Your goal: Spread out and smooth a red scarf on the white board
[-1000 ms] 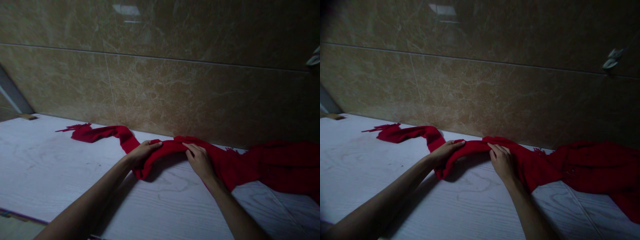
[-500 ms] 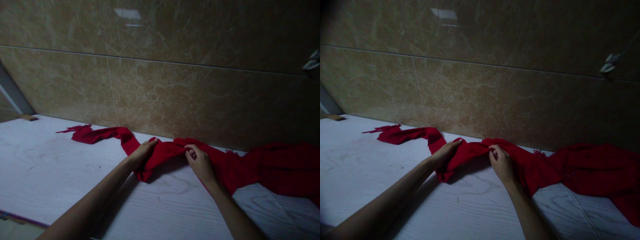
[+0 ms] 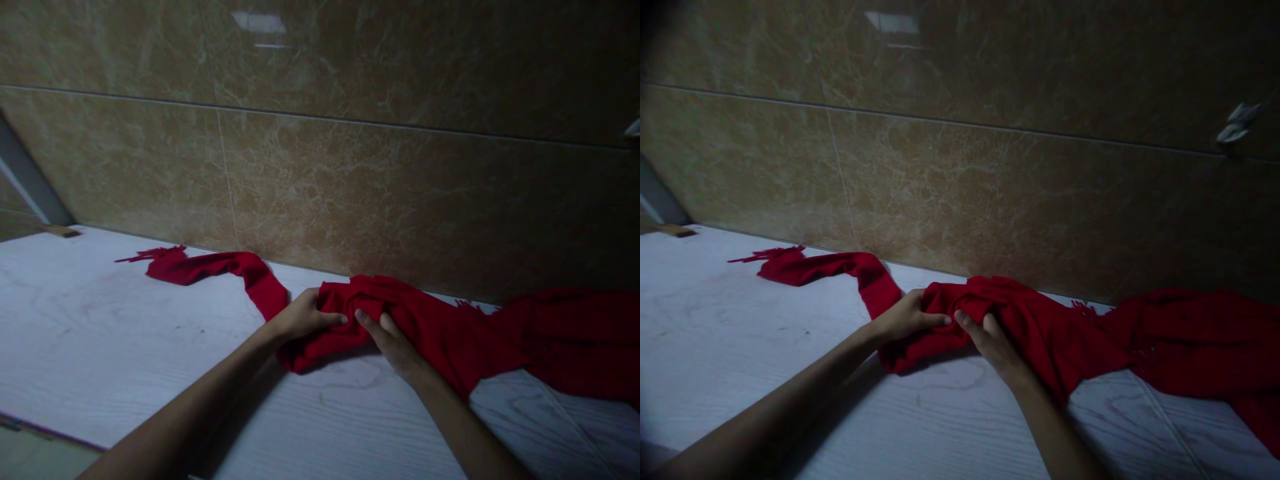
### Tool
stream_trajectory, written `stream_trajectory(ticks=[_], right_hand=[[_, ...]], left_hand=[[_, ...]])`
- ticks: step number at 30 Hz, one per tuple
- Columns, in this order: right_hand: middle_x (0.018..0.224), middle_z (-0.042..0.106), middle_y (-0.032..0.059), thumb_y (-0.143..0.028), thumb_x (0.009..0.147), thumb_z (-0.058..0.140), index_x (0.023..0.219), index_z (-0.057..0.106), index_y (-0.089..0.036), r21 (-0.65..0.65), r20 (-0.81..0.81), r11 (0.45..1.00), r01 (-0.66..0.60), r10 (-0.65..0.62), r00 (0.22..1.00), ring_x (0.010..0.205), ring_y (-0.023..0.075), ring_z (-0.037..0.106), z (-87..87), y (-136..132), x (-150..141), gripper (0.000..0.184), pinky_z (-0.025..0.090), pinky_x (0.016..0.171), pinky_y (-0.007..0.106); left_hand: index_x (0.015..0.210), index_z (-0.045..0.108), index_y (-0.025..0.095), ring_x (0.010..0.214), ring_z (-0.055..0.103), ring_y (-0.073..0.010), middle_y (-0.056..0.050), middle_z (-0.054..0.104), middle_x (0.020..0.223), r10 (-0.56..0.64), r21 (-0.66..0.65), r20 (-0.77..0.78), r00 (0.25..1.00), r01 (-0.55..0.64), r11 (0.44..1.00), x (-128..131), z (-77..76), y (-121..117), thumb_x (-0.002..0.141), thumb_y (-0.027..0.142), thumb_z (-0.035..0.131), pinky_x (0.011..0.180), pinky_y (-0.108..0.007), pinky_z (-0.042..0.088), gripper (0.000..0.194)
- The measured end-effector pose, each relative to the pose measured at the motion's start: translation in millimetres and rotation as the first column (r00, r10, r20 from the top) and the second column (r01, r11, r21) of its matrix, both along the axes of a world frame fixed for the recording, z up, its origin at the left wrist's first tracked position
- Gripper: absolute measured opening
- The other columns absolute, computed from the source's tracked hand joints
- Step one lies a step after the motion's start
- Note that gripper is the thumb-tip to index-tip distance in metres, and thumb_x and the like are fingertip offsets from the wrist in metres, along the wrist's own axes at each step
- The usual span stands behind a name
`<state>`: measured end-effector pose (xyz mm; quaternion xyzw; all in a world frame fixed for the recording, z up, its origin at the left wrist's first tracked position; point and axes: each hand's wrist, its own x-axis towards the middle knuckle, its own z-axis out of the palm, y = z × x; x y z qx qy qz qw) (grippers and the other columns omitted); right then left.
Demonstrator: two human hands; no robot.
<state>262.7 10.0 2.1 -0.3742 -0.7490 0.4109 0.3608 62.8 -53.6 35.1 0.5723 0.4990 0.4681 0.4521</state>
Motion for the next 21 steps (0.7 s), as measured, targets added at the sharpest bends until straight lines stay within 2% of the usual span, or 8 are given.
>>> stream_trajectory(ticks=[3,6,9,12,14,18,21], right_hand=[[0.106,0.075,0.0073,-0.056,0.080,0.072,0.112,0.068,-0.020,-0.174,-0.146,0.974,-0.146,0.121,0.982,0.109,0.0290,0.068,2.1,-3.8,-6.5,0.049,0.054,0.096,0.040],[0.107,0.074,0.0065,-0.048,0.076,0.072,0.112,0.066,-0.020,-0.197,-0.235,0.975,-0.108,0.060,0.970,0.106,0.0279,0.068,0.8,-2.3,-9.2,0.045,0.053,0.097,0.041],[0.095,0.075,0.0050,-0.040,0.073,0.070,0.099,0.068,-0.019,-0.175,-0.197,0.984,-0.017,-0.018,0.980,0.096,0.0270,0.069,-2.7,3.3,-7.4,0.034,0.056,0.086,0.037],[0.081,0.072,0.0028,-0.035,0.071,0.066,0.085,0.065,-0.020,-0.139,-0.127,0.990,0.014,-0.032,0.991,0.082,0.0245,0.068,-3.5,8.8,-4.5,0.020,0.056,0.071,0.032],[0.072,0.070,0.0014,-0.034,0.071,0.064,0.077,0.061,-0.021,-0.152,-0.110,0.988,0.026,-0.043,0.993,0.072,0.0220,0.067,-1.6,11.0,-3.2,0.015,0.055,0.061,0.029],[0.064,0.066,-0.0007,-0.032,0.070,0.061,0.074,0.056,-0.021,-0.351,-0.064,0.936,0.013,-0.038,0.997,0.045,0.0152,0.059,4.1,11.4,-1.7,0.012,0.049,0.040,0.025],[0.071,0.070,0.0018,-0.026,0.071,0.064,0.082,0.056,-0.020,-0.490,-0.037,0.871,-0.034,0.018,0.999,0.045,0.0155,0.063,6.3,10.0,-1.2,0.015,0.046,0.035,0.022]], left_hand=[[0.102,0.070,0.017,0.087,0.065,-0.0197,-0.004,0.075,0.100,-0.088,0.093,-0.087,0.992,0.096,0.991,5.0,0.0,-2.7,0.073,0.037,0.080,0.082,-0.030,0.051,0.036],[0.100,0.069,0.017,0.086,0.064,-0.0183,-0.004,0.073,0.098,-0.136,0.093,-0.068,0.988,0.142,0.986,5.8,1.9,-4.1,0.078,0.037,0.076,0.082,-0.029,0.051,0.031],[0.093,0.066,0.016,0.077,0.061,-0.0160,-0.003,0.071,0.088,-0.049,0.098,-0.002,0.999,0.049,0.994,2.4,5.5,-3.6,0.078,0.041,0.075,0.074,-0.028,0.050,0.030],[0.081,0.058,0.017,0.063,0.052,-0.0114,0.003,0.060,0.069,0.049,0.117,0.042,0.998,-0.053,0.992,-0.1,8.1,-3.1,0.077,0.045,0.075,0.060,-0.024,0.043,0.032],[0.079,0.055,0.018,0.060,0.049,-0.0103,0.005,0.056,0.065,0.083,0.130,0.064,0.995,-0.091,0.987,0.0,8.8,-3.0,0.077,0.047,0.074,0.057,-0.023,0.040,0.035],[0.083,0.056,0.018,0.065,0.052,-0.0117,0.003,0.058,0.071,0.166,0.165,0.128,0.978,-0.186,0.969,0.0,10.6,-2.9,0.075,0.050,0.076,0.059,-0.023,0.043,0.038],[0.083,0.054,0.019,0.064,0.052,-0.0109,0.004,0.057,0.071,0.242,0.177,0.213,0.947,-0.281,0.943,-5.0,13.3,-1.9,0.074,0.050,0.077,0.058,-0.022,0.043,0.040]])
